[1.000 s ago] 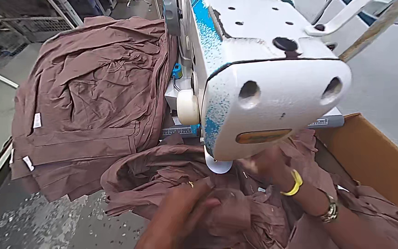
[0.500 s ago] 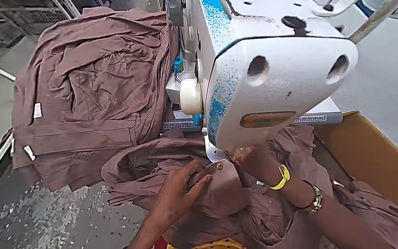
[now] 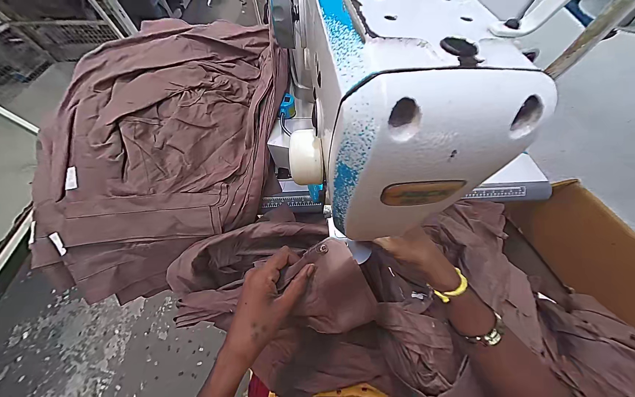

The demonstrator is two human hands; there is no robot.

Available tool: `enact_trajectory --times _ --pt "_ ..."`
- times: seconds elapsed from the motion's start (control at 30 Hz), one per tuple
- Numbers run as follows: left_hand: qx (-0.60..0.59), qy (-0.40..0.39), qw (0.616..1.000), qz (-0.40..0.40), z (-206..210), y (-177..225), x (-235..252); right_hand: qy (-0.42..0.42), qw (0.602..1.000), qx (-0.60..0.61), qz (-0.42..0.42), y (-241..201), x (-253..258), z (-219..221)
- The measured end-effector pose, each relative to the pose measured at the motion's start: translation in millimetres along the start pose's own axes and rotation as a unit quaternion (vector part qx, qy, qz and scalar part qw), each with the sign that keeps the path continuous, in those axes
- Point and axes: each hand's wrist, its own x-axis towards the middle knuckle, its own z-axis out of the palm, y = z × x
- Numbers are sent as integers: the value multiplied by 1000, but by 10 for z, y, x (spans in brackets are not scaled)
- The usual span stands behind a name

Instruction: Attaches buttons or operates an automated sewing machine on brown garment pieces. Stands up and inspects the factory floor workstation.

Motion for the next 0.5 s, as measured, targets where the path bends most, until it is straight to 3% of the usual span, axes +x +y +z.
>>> enact_trajectory --times 0.07,0.13,0.2,0.3,0.5 --pt "11 0 999 -34 45 13 109 61 987 -73 -130 -9 -126 -9" --pt "-24 -40 996 -70 68 -6 275 110 950 -150 -251 5 -315 61" --pt "-97 -81 988 -84 94 -49 479 108 918 -199 -326 123 -468 166" --pt "-161 -95 980 -70 114 -9 711 121 908 -213 -339 298 -558 228" --pt "-75 -105 990 -64 75 117 817 143 916 -220 -303 269 -668 257"
